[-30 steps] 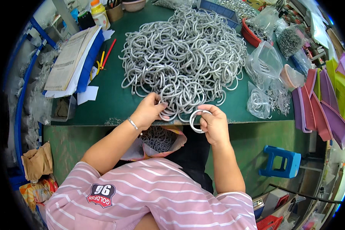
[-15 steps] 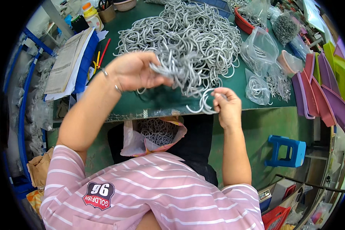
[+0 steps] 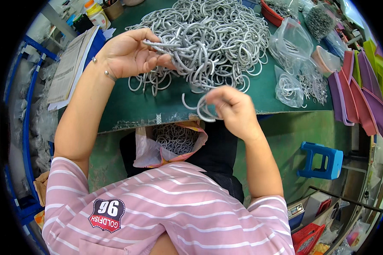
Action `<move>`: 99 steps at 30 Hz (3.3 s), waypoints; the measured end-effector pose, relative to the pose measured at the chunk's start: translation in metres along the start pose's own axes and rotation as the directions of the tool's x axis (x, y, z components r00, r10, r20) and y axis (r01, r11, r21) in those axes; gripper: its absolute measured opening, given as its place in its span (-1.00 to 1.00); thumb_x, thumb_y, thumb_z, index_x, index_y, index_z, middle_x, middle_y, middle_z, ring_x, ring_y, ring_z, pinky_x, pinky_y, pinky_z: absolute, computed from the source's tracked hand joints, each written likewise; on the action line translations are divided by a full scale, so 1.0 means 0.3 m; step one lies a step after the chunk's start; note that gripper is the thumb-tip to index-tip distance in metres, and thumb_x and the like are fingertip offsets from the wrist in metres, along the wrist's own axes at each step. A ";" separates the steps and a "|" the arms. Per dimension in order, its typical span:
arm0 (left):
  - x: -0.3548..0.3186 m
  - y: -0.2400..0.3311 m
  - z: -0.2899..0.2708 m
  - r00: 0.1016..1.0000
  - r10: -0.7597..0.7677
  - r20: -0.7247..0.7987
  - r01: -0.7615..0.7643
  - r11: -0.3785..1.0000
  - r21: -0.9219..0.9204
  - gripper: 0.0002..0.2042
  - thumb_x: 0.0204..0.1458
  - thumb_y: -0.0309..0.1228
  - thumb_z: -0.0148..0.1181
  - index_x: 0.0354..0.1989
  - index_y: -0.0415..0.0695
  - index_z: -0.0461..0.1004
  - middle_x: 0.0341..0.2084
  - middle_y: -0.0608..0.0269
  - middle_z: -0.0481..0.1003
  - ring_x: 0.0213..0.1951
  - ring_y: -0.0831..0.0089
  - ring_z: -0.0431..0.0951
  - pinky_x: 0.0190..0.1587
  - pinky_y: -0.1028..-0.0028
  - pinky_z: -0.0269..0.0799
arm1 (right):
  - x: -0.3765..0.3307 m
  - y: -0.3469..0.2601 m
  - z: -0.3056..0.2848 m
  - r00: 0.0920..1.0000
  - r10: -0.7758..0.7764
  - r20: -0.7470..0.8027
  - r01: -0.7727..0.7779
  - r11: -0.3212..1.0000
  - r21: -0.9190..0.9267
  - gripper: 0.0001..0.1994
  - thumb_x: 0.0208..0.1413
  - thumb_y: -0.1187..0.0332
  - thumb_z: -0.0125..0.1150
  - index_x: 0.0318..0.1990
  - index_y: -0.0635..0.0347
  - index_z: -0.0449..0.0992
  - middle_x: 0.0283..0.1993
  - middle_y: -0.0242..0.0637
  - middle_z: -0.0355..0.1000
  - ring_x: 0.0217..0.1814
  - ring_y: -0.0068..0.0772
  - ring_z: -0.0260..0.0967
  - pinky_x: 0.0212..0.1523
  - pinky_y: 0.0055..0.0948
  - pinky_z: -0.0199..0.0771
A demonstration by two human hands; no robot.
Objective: The person picks up grey chain links from a pile on a desk, separates them by hand, and places them into a bag resting on their lap.
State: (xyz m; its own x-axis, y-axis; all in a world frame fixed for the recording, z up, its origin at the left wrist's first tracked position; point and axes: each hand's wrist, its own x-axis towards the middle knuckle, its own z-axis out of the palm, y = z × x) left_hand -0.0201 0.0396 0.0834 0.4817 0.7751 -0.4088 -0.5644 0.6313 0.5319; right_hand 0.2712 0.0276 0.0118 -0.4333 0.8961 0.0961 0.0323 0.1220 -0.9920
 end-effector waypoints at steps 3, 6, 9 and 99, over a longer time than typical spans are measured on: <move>-0.006 -0.034 0.048 0.989 0.052 -0.137 -0.043 0.997 0.067 -0.61 0.02 -0.48 0.01 -0.09 -0.59 0.17 -0.20 -0.55 0.35 -0.30 0.14 0.59 -0.45 0.56 0.58 | 0.037 0.032 -0.012 0.962 0.216 -0.165 -0.159 0.939 0.305 -0.84 0.09 0.57 0.06 -0.15 0.27 0.37 -0.34 -0.30 0.43 -0.58 -0.69 0.23 -0.64 -0.72 0.15; -0.002 -0.038 0.065 0.976 0.097 -0.196 -0.070 0.988 0.140 -0.66 -0.01 -0.48 0.03 -0.15 -0.53 0.24 -0.28 -0.40 0.45 -0.35 0.18 0.61 -0.50 0.58 0.56 | 0.041 0.087 -0.020 0.862 0.492 0.126 -0.490 0.741 0.458 -0.76 0.07 0.53 0.12 -0.09 0.35 0.34 -0.29 -0.25 0.43 -0.58 -0.69 0.25 -0.72 -0.74 0.15; -0.002 -0.040 0.037 0.991 0.087 -0.100 -0.074 0.989 0.127 -0.63 0.03 -0.48 0.02 -0.13 -0.57 0.16 -0.26 -0.51 0.38 -0.27 0.11 0.59 -0.44 0.53 0.59 | 0.054 0.120 0.000 0.811 0.430 0.397 -0.583 0.527 0.619 -0.68 0.05 0.54 0.12 -0.02 0.39 0.30 -0.19 -0.19 0.43 -0.61 -0.72 0.19 -0.73 -0.76 0.11; 0.005 -0.420 -0.139 0.679 0.634 -0.370 -0.090 0.572 0.816 -0.73 0.07 -0.30 0.20 -0.59 -0.21 0.45 -0.63 0.29 0.50 -0.62 0.61 0.49 -0.60 0.66 0.35 | 0.112 0.034 -0.201 0.921 -0.159 -0.355 0.120 0.984 -0.128 -0.86 0.14 0.45 0.15 -0.18 0.28 0.53 -0.46 -0.52 0.37 -0.49 -0.80 0.16 -0.49 -0.76 0.13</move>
State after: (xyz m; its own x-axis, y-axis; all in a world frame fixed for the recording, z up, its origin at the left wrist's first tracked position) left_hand 0.0238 -0.0378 -0.0150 -0.2789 0.9361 -0.2143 0.1806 0.2703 0.9457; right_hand 0.3114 0.0847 0.0098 -0.0842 0.9578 0.2749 0.0949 0.2823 -0.9546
